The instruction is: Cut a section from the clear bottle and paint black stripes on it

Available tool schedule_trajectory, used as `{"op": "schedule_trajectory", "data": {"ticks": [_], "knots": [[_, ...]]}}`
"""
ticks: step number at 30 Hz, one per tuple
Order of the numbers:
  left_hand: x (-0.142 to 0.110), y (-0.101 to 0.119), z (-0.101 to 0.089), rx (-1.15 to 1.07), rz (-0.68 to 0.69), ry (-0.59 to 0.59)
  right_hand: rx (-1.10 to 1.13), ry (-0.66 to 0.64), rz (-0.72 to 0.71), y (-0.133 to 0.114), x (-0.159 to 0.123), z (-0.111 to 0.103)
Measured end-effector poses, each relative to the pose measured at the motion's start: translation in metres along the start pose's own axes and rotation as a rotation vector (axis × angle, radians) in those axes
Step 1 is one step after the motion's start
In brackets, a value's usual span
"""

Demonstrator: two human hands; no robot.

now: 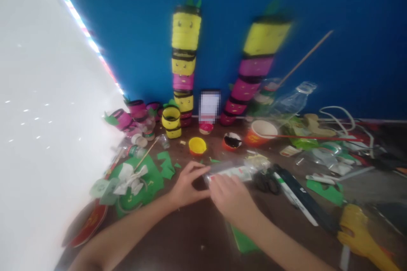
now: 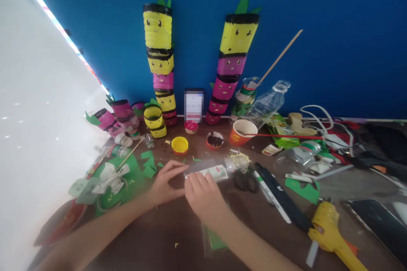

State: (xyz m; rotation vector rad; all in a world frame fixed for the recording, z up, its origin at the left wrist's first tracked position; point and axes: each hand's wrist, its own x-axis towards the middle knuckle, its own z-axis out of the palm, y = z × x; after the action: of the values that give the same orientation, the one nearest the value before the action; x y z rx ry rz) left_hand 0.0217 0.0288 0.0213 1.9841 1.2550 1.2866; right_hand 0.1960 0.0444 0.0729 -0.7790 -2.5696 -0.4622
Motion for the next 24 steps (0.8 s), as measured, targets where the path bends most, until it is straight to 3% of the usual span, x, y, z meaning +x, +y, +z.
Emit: {"op": "schedule_trajectory", "data": {"ticks": [2,7,10,14,18,24], "knots": [[0.001,0.000,-0.001,0.004,-0.035,0.029,0.102,0.000,0.035,0.019,-0.003,-0.002],[0.002,0.000,-0.002,-0.004,-0.084,0.038,0.222,0.154,0.416,0.072,-0.020,0.007],[0.002,-0.001,-0.001,0.000,-0.062,0.042,0.363,0.141,0.480,0.085,-0.028,0.014],[0.000,-0.002,0.001,0.016,-0.024,0.057,0.332,0.106,0.431,0.076,-0.029,0.012],[-0.001,-0.002,0.002,0.032,0.019,0.071,0.111,0.161,0.320,0.058,-0.025,0.000],[-0.001,-0.002,0.003,0.039,0.035,0.019,0.022,0.198,0.264,0.049,-0.024,-0.005]]}}
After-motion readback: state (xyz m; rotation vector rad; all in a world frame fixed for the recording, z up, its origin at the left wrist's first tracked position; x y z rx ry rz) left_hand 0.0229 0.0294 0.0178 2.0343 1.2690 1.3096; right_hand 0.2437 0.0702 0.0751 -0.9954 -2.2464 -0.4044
